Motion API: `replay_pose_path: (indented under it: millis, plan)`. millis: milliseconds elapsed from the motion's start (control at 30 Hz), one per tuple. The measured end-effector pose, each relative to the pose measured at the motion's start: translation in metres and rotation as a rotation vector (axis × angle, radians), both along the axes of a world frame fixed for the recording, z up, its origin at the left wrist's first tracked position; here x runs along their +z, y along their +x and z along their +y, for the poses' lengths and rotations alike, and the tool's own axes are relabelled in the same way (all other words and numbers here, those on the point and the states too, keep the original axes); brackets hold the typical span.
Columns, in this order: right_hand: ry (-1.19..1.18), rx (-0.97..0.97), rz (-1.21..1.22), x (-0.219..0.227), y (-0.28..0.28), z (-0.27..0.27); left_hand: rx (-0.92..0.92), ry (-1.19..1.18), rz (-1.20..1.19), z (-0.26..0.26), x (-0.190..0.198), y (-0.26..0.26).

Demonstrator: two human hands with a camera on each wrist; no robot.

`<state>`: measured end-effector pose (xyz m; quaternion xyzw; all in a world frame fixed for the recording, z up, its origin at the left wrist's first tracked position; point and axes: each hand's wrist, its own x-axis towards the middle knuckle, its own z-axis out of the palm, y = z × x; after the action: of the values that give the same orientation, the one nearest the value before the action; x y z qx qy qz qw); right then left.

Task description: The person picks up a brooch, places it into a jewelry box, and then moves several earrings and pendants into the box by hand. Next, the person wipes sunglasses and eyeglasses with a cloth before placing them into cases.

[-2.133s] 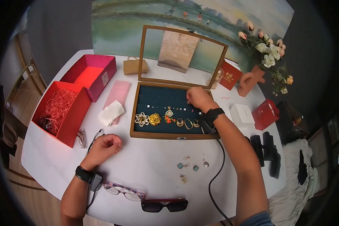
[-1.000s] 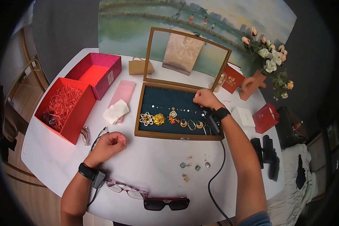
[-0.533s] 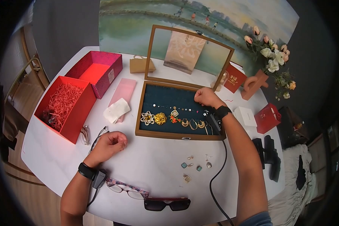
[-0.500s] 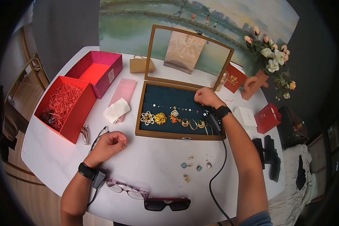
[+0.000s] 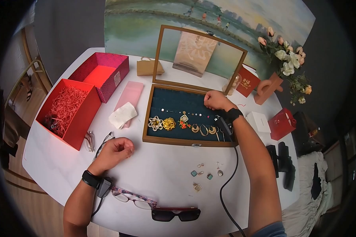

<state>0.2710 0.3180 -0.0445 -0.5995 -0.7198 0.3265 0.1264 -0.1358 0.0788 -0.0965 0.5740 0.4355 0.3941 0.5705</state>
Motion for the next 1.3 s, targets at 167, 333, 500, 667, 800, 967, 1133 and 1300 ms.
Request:
replay_pose_path:
  millis: [167,333,500,667,800,967,1133,1300]
  plan:
    - [-0.056,-0.008,-0.138,0.013,-0.010,-0.003,-0.004,-0.012,-0.007,0.000,0.001,0.000]
    - [-0.088,-0.006,-0.238,0.020,-0.019,0.001,-0.015,-0.018,-0.023,0.000,-0.001,-0.001]
    - [-0.016,0.052,-0.520,0.020,-0.021,0.002,-0.015,0.001,-0.024,0.001,-0.003,-0.001]
    - [0.237,0.071,-0.373,0.010,0.005,0.012,-0.018,0.013,-0.019,0.001,-0.002,-0.001]
    - [0.323,0.063,-0.150,0.029,0.005,-0.019,-0.023,0.018,-0.024,0.001,-0.001,-0.001]
    - [0.118,0.343,-0.029,0.044,-0.029,-0.116,-0.017,0.038,-0.001,0.002,-0.005,-0.001]
    - [-0.026,0.521,-0.141,0.051,-0.054,-0.220,-0.033,0.018,-0.005,0.002,-0.006,-0.001]
    - [0.152,0.633,-0.235,0.036,-0.048,-0.254,-0.013,0.036,-0.002,0.000,-0.002,0.001]
